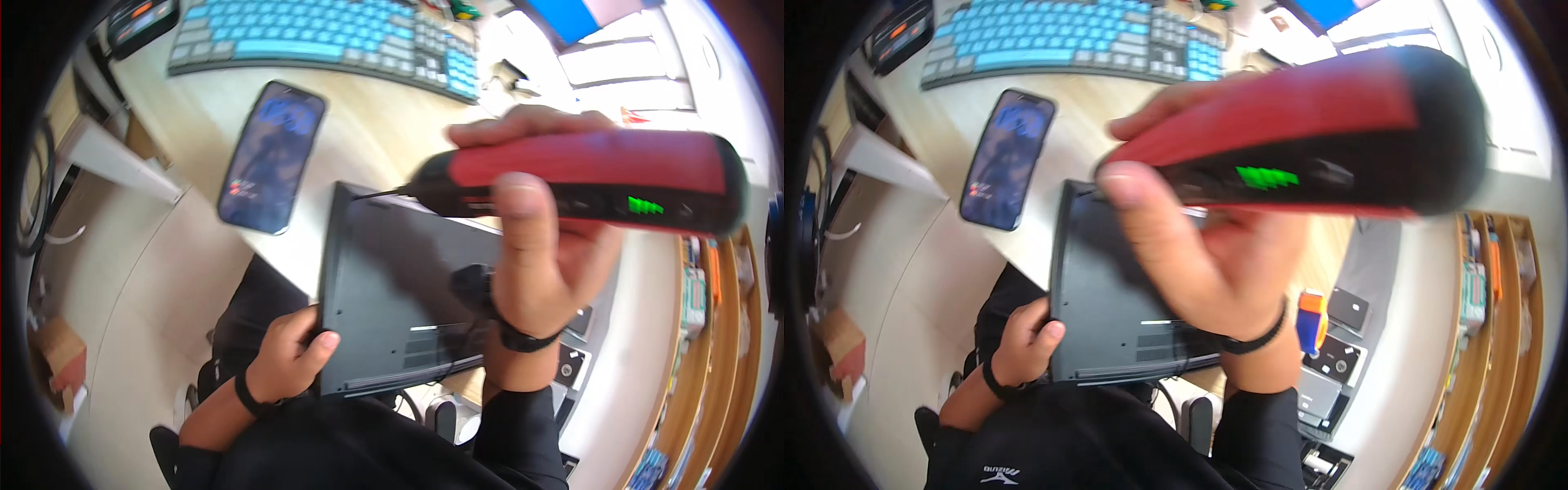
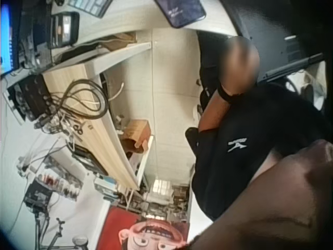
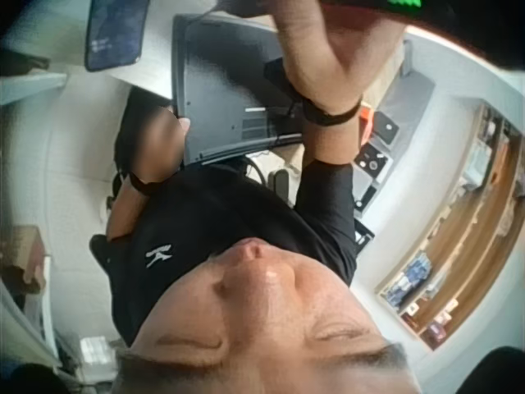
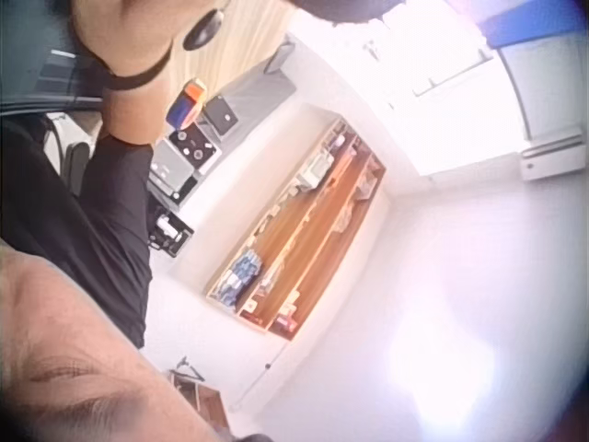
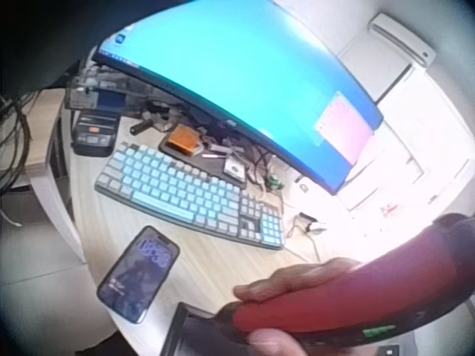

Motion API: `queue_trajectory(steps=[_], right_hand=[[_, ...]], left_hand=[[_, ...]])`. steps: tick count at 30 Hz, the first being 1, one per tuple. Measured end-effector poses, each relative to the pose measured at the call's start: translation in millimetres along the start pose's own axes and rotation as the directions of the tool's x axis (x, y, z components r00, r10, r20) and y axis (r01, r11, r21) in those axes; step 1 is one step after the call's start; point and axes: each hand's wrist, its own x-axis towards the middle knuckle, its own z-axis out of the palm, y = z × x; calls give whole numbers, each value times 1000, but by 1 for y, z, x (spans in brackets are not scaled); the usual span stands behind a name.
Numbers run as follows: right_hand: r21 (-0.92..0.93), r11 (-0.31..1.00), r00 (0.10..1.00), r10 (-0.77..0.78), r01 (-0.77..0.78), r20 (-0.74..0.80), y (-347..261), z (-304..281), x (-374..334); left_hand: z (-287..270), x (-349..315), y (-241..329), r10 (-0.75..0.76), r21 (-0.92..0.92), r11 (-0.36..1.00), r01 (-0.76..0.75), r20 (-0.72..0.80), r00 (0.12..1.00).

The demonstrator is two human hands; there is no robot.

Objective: The person assembles a laptop by aligning the bottom case with the main chassis and securing it with screws. Using a red electric screwdriver, the person fastens multiple screws into the bottom panel. The task concludes with the person handing the assembled laptop to another individual.

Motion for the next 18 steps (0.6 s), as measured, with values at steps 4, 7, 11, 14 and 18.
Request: queue_trajectory(steps=[4, 7, 11, 14, 18], right_hand=[[-79, 997, 999, -7, 9, 32, 0, -6, 0], [-110, 994, 999, -11, 15, 37, 4, -4, -1], [-141, 990, 998, -20, 29, 62, 8, -5, -2], [-71, 997, 998, 19, -14, 60, 8, -4, -2], [16, 995, 995, 96, -96, 23, 6, 0, -3]], left_hand=[[-6, 1, 5, -55, 61, 997, 51, 63, 997], [-6, 1, 5, -62, 79, 995, 57, 60, 996], [-2, 0, 5, -38, 88, 995, 36, 24, 999], [1, -1, 7, -35, 78, 996, 34, 10, 999], [2, -2, 9, -61, 75, 995, 61, 0, 998]])
